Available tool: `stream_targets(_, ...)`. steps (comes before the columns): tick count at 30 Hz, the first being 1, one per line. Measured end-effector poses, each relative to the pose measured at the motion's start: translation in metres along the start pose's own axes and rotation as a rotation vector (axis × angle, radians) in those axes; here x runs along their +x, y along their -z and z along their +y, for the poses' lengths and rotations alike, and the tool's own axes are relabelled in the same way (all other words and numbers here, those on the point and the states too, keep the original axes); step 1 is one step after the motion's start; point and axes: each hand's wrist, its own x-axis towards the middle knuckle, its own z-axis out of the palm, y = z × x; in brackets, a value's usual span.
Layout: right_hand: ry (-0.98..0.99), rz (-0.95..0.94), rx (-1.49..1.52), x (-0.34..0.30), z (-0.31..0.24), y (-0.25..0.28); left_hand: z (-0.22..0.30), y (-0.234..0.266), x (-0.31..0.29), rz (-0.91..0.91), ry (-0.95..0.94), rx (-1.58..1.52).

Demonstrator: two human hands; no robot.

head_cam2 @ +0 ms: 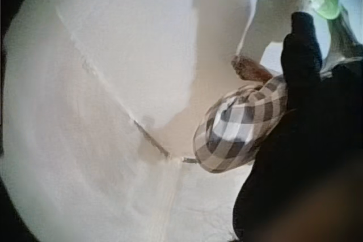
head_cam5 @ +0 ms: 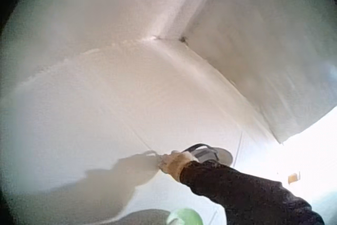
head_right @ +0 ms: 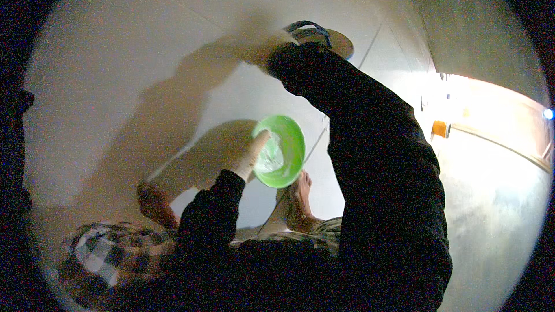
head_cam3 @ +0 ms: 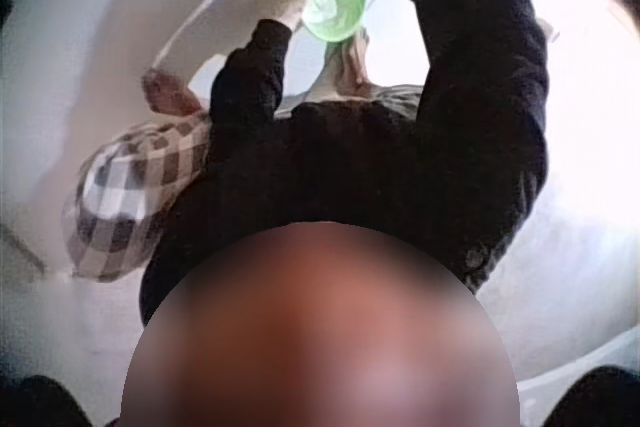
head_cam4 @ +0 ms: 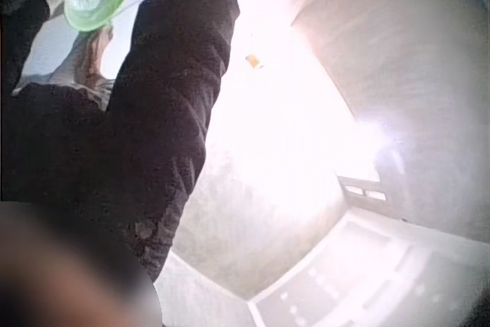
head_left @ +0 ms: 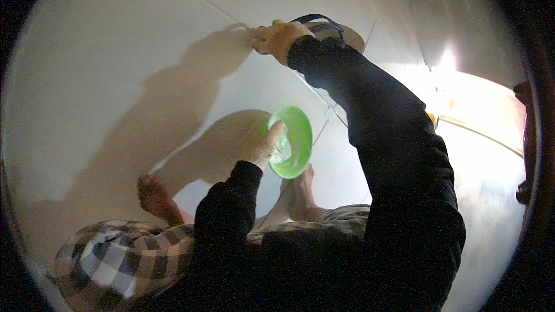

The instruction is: The person kneels on a tiled floor and uses a small trowel to apply a white paste from a green bowl into the grout lines between tiles. They repeatedly scoop the paste and spread it along the seams, working methodically across the visible floor area.

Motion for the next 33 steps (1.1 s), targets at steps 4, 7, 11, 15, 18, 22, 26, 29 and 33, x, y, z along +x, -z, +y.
stream_targets(4, 0.015, 0.019, -0.067, -0.087, 0.002, -0.063, 0.01, 0.006, -0.013, 0.168, -0.11, 0.196)
stream_targets(7, -0.148, -0.002, 0.186, -0.159, -0.008, -0.102, 0.01, -0.002, -0.021, 0.243, -0.127, 0.045)
stream_targets(11, -0.345, -0.086, 0.19, -0.229, -0.019, -0.151, 0.014, -0.019, -0.027, 0.244, -0.052, -0.08)
stream_targets(15, -0.195, -0.547, 0.092, -0.279, 0.005, -0.156, 0.03, -0.036, -0.034, 0.295, -0.06, -0.097)
stream_targets(18, -0.21, -0.509, 0.118, -0.3, 0.027, -0.12, 0.051, -0.036, -0.028, 0.283, -0.087, -0.262)
stream_targets(22, -0.235, -0.389, 0.646, -0.293, 0.073, -0.064, 0.077, -0.034, -0.01, 0.436, -0.236, -0.304)
stream_targets(26, -0.092, -0.417, 1.168, -0.239, 0.125, -0.056, 0.106, -0.021, 0.004, 0.555, -0.308, -0.257)
stream_targets(29, 0.055, -0.265, 1.682, -0.202, 0.135, -0.081, 0.123, -0.008, 0.009, 0.645, -0.403, -0.387)
stream_targets(33, 0.003, -0.145, 1.73, -0.182, 0.129, -0.118, 0.123, -0.004, 0.014, 0.696, -0.474, -0.529)
